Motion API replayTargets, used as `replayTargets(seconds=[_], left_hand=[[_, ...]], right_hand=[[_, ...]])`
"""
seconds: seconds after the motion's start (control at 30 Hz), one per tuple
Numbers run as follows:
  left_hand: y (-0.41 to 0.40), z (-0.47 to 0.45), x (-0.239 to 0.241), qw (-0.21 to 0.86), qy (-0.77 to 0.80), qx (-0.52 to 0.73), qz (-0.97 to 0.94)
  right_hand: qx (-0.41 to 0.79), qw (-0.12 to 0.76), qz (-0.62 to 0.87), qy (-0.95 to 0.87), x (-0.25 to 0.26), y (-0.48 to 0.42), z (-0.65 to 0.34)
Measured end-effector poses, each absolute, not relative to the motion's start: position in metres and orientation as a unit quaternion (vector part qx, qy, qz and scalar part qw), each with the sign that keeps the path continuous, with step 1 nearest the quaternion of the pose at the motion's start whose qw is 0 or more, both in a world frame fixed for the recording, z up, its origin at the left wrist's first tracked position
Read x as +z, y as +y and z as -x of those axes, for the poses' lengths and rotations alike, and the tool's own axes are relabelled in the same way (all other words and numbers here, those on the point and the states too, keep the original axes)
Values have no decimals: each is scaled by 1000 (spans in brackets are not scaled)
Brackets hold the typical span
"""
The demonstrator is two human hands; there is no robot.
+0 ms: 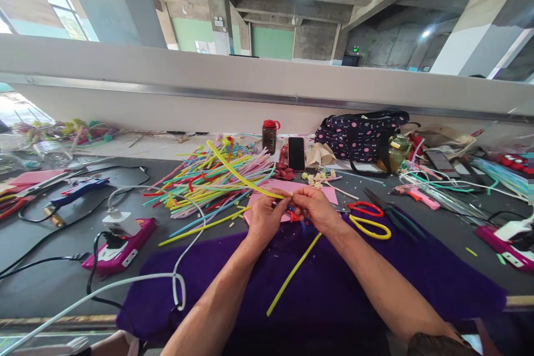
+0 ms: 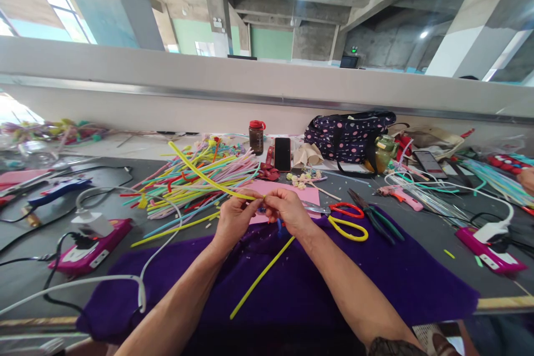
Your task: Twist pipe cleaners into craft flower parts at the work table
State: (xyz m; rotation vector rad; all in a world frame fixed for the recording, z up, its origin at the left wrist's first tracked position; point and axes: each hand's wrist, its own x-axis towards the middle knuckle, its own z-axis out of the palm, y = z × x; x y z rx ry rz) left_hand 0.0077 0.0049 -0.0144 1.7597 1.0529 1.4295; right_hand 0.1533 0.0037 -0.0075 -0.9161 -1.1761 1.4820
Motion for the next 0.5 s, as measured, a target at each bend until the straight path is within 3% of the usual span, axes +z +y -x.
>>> replayTargets(seconds=[0.5], left_hand=[[4,-9,-14,320,398,551,-661]], right_hand=[[622,558,350,-423,-7,2,-147]])
